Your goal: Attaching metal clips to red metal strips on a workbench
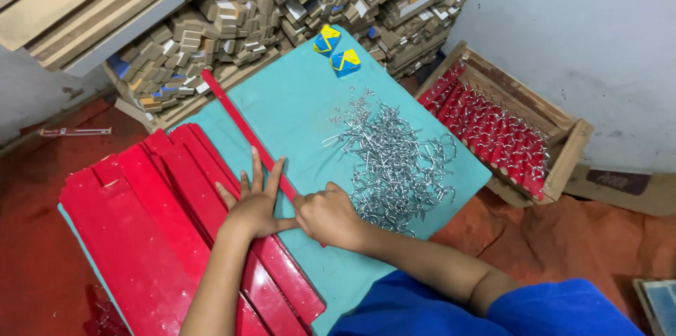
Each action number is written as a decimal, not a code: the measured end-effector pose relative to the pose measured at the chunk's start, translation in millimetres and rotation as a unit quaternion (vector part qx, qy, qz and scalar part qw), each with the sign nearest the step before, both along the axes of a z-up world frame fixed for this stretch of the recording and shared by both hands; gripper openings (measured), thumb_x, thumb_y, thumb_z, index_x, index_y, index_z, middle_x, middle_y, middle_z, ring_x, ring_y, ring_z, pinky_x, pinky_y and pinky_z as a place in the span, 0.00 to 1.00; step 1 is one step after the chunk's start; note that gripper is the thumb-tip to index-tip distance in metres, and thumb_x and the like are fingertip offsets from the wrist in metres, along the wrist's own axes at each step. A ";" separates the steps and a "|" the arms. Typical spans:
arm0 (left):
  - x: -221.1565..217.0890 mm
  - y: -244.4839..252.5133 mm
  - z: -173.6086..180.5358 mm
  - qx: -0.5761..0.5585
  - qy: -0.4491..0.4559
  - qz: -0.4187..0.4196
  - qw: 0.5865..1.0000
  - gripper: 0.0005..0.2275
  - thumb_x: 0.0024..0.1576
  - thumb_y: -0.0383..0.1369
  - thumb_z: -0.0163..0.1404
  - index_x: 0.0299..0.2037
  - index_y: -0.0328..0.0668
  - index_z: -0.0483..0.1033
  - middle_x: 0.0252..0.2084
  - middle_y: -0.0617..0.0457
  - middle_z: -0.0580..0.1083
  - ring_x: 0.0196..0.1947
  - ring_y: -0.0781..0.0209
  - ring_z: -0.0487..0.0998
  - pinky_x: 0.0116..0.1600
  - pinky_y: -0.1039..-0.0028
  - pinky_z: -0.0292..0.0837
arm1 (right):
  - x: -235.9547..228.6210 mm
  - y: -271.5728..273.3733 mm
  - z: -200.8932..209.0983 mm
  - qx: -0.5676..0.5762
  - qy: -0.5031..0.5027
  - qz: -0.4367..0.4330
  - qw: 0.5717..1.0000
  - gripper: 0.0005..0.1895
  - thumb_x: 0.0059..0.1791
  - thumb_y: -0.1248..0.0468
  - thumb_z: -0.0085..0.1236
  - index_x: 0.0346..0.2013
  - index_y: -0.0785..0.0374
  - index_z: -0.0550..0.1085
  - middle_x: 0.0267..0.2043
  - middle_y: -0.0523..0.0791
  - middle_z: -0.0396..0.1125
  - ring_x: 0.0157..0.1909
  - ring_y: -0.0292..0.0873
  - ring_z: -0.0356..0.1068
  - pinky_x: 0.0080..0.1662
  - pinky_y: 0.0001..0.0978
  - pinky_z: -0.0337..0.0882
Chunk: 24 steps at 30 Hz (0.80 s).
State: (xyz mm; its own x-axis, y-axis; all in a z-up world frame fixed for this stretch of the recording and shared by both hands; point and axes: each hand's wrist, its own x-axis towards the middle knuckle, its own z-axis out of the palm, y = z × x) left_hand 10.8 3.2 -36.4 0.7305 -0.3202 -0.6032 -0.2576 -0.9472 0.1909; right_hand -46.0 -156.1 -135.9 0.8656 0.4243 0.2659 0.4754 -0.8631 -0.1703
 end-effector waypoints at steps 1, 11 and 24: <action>-1.6 0.3 1.1 -0.001 0.002 -0.003 1.000 0.59 0.46 0.55 0.66 0.76 0.70 0.24 0.78 0.43 0.20 0.77 0.31 0.36 0.65 0.22 0.18 | -4.0 -8.8 23.6 -0.001 0.002 -0.003 1.000 0.09 0.50 0.59 0.50 0.29 0.57 0.75 0.17 0.46 0.69 0.21 0.51 0.71 0.35 0.42 0.59; 3.0 14.4 -15.8 -0.048 -0.006 0.041 0.998 0.59 0.39 0.49 0.75 0.76 0.61 0.39 0.77 0.27 0.32 0.78 0.38 0.38 0.69 0.31 0.16 | 36.8 -146.2 76.6 0.055 0.105 -0.153 0.981 0.13 0.53 0.60 0.49 0.51 0.54 0.75 0.44 0.45 0.71 0.48 0.52 0.73 0.48 0.44 0.71; 4.7 14.7 -15.5 -0.056 -0.011 0.054 0.997 0.60 0.39 0.47 0.73 0.77 0.56 0.36 0.77 0.28 0.36 0.79 0.45 0.39 0.70 0.33 0.14 | 56.4 -182.1 80.4 0.095 0.194 -0.159 0.963 0.09 0.46 0.62 0.63 0.38 0.61 0.74 0.40 0.53 0.69 0.48 0.63 0.73 0.50 0.53 0.72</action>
